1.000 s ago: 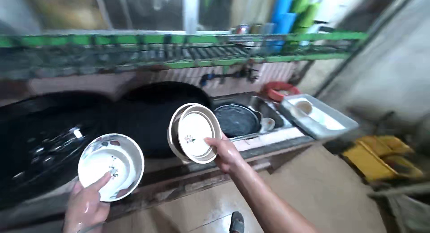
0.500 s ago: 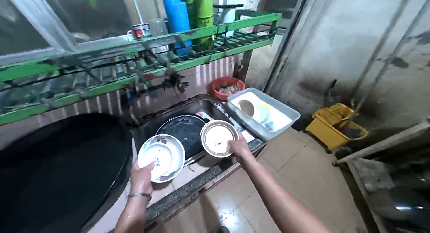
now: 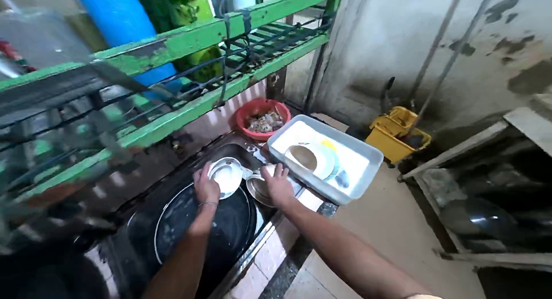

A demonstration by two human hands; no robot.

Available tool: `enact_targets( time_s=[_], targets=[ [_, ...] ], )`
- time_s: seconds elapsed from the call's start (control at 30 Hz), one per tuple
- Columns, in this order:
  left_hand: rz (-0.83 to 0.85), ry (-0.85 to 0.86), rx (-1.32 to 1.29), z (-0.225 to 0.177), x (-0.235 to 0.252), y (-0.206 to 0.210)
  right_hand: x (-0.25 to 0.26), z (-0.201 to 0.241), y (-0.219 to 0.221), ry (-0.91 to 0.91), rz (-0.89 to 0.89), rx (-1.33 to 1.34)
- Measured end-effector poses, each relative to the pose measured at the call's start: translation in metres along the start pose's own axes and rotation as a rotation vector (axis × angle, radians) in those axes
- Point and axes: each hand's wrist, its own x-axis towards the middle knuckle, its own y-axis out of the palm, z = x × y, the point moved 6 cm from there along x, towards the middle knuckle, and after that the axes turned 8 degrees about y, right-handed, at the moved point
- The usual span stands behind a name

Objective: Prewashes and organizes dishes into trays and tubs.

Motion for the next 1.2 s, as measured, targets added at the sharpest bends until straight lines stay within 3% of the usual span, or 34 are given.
enact_targets(
  time_s=[0.23, 0.33, 0.5, 0.63, 0.73, 0.83, 0.93, 1.07, 1.2],
  targets=[
    [0.385, 0.653, 0.374, -0.014, 0.077, 0.109, 0.010, -0.001, 0.056, -0.058, 0.037, -0.075],
    [0.513, 0.811, 0.457, -0.004, 0.083, 0.151, 0.012, -0.004, 0.072, -0.033, 0.069, -0.059],
    [0.626, 0.799, 0.433, -0.002, 0.083, 0.192, 0.015, -0.007, 0.082, 0.025, 0.098, -0.062],
    [0.664, 0.608, 0.383, -0.016, 0.081, 0.197, 0.005, -0.013, 0.094, 0.053, 0.130, -0.143],
    [0.669, 0.498, 0.209, -0.014, 0.059, 0.203, -0.018, -0.025, 0.101, 0.056, 0.159, -0.239],
    [0.378, 0.365, -0.059, -0.034, 0.035, 0.169, -0.041, -0.037, 0.106, 0.049, 0.215, -0.291],
    [0.231, 0.132, -0.216, -0.046, -0.023, 0.105, -0.057, -0.045, 0.103, -0.040, 0.229, -0.265],
    [-0.005, 0.092, -0.291, -0.022, -0.156, 0.018, -0.079, -0.064, 0.101, -0.181, 0.191, -0.156],
    [-0.068, -0.042, -0.119, 0.011, -0.304, -0.083, -0.101, -0.077, 0.090, -0.303, 0.151, -0.111]
  ],
)
